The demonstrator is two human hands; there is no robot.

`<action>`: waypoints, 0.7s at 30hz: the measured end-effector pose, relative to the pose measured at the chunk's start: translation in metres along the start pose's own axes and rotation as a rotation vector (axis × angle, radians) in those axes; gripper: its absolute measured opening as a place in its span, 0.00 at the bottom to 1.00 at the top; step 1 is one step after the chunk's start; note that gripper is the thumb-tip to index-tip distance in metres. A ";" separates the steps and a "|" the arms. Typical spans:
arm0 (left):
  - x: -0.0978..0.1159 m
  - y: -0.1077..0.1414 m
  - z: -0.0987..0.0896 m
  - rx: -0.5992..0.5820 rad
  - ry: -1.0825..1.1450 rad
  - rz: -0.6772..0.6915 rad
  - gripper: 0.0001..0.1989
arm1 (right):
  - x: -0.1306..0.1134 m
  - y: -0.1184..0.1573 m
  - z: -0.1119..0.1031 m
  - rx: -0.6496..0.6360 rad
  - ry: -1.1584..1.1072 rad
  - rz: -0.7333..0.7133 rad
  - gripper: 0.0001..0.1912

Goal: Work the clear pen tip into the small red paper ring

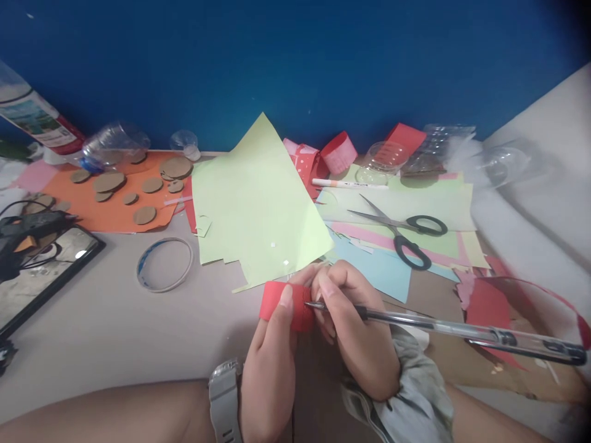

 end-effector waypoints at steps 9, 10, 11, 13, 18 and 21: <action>-0.011 -0.003 -0.005 0.035 0.075 -0.021 0.25 | -0.002 -0.003 0.000 0.026 0.069 0.016 0.21; -0.011 -0.004 -0.004 0.030 0.082 -0.014 0.25 | -0.001 -0.003 -0.001 0.022 0.077 0.014 0.21; -0.010 -0.005 -0.003 0.025 0.090 -0.004 0.25 | -0.001 -0.004 -0.001 0.014 0.081 0.014 0.20; -0.008 -0.006 -0.001 0.009 0.105 0.014 0.25 | 0.000 -0.004 -0.002 0.002 0.071 0.023 0.19; -0.008 -0.003 -0.001 -0.005 0.158 0.020 0.26 | 0.000 -0.003 -0.001 0.010 0.035 0.053 0.19; -0.012 -0.003 -0.004 0.001 0.127 -0.019 0.27 | 0.000 -0.002 -0.002 -0.005 0.039 0.067 0.19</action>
Point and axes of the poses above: each hand's wrist, its own y-axis away from the middle knuckle, its own z-axis out of the palm, x = y × z, the point moved 2 cm from there along -y, towards the middle knuckle, and after that the axes turned 7 degrees about -x, right-handed, at the moved point
